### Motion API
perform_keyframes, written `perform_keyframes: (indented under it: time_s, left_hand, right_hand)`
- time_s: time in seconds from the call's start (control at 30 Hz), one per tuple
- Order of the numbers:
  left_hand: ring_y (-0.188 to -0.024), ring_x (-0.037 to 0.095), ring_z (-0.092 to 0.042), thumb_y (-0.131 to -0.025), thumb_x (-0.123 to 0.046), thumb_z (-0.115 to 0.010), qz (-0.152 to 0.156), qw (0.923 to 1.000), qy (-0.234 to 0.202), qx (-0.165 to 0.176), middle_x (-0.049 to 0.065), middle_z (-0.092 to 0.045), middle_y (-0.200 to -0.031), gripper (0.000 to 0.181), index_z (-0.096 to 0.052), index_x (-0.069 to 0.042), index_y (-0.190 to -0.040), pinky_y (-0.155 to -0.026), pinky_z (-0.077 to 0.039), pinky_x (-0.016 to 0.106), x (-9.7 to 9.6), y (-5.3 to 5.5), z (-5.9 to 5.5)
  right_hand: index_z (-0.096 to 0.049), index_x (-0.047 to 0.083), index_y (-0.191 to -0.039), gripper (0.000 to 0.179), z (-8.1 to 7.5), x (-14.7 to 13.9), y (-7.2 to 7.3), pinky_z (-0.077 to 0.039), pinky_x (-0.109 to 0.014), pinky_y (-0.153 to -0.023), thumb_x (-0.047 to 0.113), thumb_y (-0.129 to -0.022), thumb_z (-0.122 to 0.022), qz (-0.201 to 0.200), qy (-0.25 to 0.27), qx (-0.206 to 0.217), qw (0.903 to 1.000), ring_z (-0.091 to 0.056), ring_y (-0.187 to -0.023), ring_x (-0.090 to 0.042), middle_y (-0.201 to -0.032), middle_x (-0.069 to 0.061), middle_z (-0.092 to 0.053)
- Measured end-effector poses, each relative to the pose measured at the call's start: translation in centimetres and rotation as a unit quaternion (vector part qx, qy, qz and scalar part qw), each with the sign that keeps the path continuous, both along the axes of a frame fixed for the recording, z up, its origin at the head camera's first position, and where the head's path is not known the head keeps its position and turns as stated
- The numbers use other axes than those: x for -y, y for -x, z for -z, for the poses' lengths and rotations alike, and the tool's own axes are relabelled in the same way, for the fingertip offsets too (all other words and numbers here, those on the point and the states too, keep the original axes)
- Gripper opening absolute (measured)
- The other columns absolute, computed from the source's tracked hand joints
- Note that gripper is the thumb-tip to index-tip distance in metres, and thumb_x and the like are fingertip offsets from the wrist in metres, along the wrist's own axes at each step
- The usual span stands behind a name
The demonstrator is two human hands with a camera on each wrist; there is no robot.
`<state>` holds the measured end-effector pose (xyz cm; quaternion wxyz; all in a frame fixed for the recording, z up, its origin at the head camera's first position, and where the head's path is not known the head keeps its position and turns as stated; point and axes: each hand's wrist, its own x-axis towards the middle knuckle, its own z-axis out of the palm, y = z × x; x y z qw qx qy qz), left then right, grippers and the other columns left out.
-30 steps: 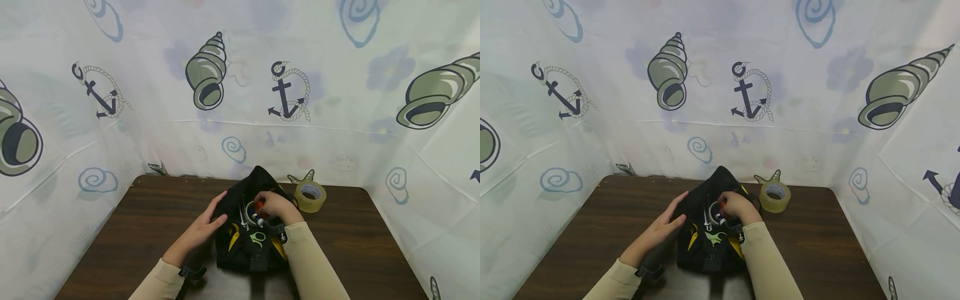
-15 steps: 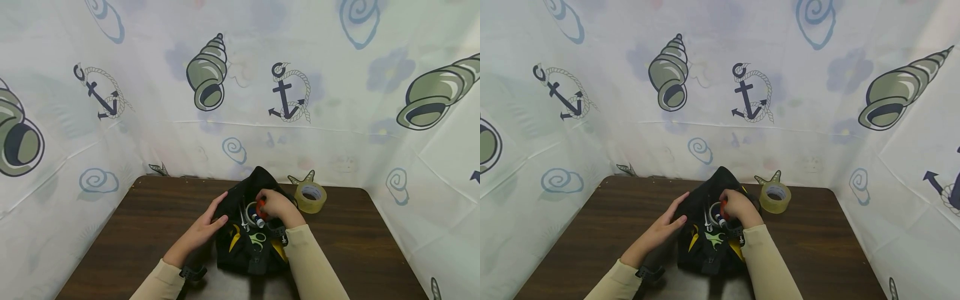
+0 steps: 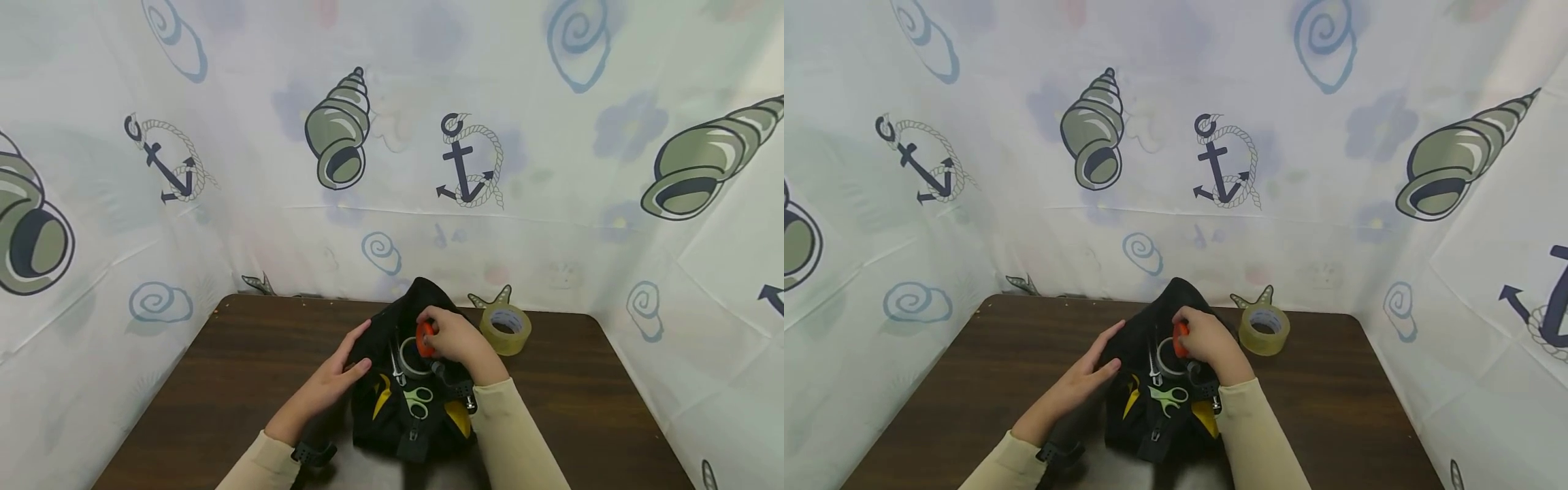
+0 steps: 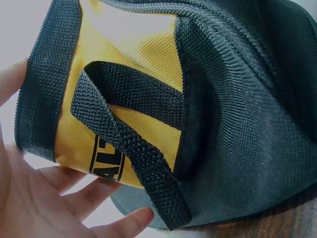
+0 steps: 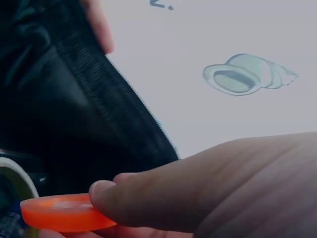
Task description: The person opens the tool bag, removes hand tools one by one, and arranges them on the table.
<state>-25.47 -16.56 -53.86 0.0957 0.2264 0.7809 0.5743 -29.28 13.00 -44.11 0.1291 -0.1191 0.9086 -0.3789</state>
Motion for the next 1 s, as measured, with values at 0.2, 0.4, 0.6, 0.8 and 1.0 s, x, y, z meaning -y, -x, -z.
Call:
perform_keyframes:
  time_s: [0.2, 0.4, 0.6, 0.8, 1.0]
  left_hand:
    - [-0.167, 0.036, -0.026, -0.115, -0.032, -0.056, -0.002, 0.9999, 0.002, -0.011, -0.002, -0.016, -0.184, 0.073, -0.015, -0.044, -0.174, -0.129, -0.027, 0.073, 0.0, 0.0, -0.1]
    - [-0.167, 0.037, -0.027, -0.115, -0.031, -0.055, 0.004, 0.9999, 0.0, -0.01, 0.0, -0.016, -0.184, 0.072, -0.014, -0.043, -0.174, -0.128, -0.028, 0.073, 0.1, -0.1, -0.1]
    - [-0.166, 0.035, -0.027, -0.115, -0.03, -0.056, -0.002, 1.0, -0.003, -0.009, -0.002, -0.018, -0.183, 0.072, -0.016, -0.045, -0.173, -0.129, -0.027, 0.072, 0.0, 0.2, 0.0]
    - [-0.166, 0.037, -0.028, -0.116, -0.03, -0.055, 0.003, 0.9999, -0.002, -0.014, 0.001, -0.018, -0.183, 0.072, -0.014, -0.043, -0.174, -0.129, -0.027, 0.073, 0.2, 0.1, 0.1]
    - [-0.165, 0.037, -0.029, -0.116, -0.034, -0.054, 0.001, 0.9994, 0.012, -0.033, 0.0, -0.019, -0.183, 0.073, -0.013, -0.04, -0.175, -0.127, -0.032, 0.072, 0.2, 0.0, 0.2]
  right_hand:
    - [-0.066, 0.017, -0.138, 0.033, -1.4, -1.0, -1.0, -0.067, -0.044, -0.083, 0.009, -0.107, -0.068, -0.009, 0.042, -0.024, 0.9988, -0.077, -0.088, -0.027, -0.11, -0.012, -0.071]
    - [-0.065, 0.017, -0.142, 0.036, -2.5, -2.2, -2.3, -0.066, -0.035, -0.081, 0.012, -0.107, -0.071, -0.027, 0.069, -0.07, 0.9948, -0.071, -0.093, -0.02, -0.11, -0.007, -0.069]
    - [-0.065, 0.02, -0.145, 0.04, -2.8, -3.1, -3.9, -0.061, -0.033, -0.08, 0.016, -0.105, -0.074, -0.035, 0.049, -0.134, 0.9892, -0.072, -0.093, -0.014, -0.11, 0.003, -0.073]
    - [-0.065, 0.02, -0.146, 0.048, -2.1, -3.9, -4.9, -0.064, -0.03, -0.082, 0.01, -0.101, -0.079, -0.036, 0.053, -0.217, 0.9741, -0.076, -0.098, -0.014, -0.113, 0.0, -0.077]
    - [-0.068, 0.018, -0.143, 0.054, -1.2, -5.1, -5.7, -0.064, -0.026, -0.075, 0.005, -0.093, -0.086, -0.011, 0.072, -0.3, 0.9511, -0.075, -0.09, -0.013, -0.106, -0.002, -0.079]
